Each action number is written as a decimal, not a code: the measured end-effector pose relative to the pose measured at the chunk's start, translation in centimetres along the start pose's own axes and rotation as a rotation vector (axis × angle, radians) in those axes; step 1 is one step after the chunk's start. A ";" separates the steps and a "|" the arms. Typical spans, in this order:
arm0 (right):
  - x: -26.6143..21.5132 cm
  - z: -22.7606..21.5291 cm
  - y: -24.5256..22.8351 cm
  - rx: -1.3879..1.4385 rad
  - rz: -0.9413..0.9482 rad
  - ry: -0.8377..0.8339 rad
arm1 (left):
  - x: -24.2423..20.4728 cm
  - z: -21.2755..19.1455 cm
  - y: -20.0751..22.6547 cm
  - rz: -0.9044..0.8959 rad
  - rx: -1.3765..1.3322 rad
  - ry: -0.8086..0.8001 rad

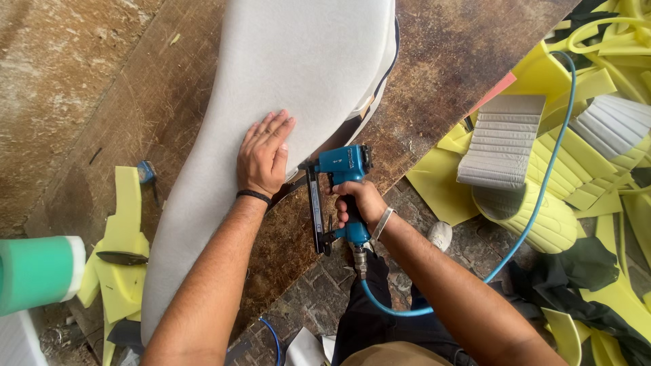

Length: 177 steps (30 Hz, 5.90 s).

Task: The person staples a light-colored fabric cover onto a contoured foam seat using a pneumatic staple gun, then trims excess fabric with scissors. The person repeatedly smooths and adjusts the fabric to fit the seat's curves before securing it.

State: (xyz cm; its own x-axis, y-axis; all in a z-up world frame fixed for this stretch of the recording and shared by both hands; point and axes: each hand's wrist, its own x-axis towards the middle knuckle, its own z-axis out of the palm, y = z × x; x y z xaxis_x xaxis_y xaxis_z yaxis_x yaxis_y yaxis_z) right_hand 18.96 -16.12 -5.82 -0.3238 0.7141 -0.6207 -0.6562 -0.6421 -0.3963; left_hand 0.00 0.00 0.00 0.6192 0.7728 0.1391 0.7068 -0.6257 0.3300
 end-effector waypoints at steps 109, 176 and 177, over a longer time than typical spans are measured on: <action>3.7 -16.6 -20.8 1.193 0.467 -0.291 | 22.7 9.9 13.6 -0.373 -0.174 0.108; 3.1 -17.3 -34.3 -2.143 -0.937 -0.138 | 22.3 10.7 13.3 -0.381 -0.363 0.289; 3.2 -17.4 -34.3 -2.128 -0.894 -0.148 | 22.2 10.6 13.2 -0.375 -0.349 0.288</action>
State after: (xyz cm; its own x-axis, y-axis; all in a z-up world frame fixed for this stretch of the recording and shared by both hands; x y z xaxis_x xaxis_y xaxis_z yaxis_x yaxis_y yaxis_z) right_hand 52.31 3.37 -5.96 -0.5569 0.8292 0.0480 0.7485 0.5261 -0.4037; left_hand 26.71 7.82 -2.47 0.1962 0.9629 0.1854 0.6753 -0.2698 0.6864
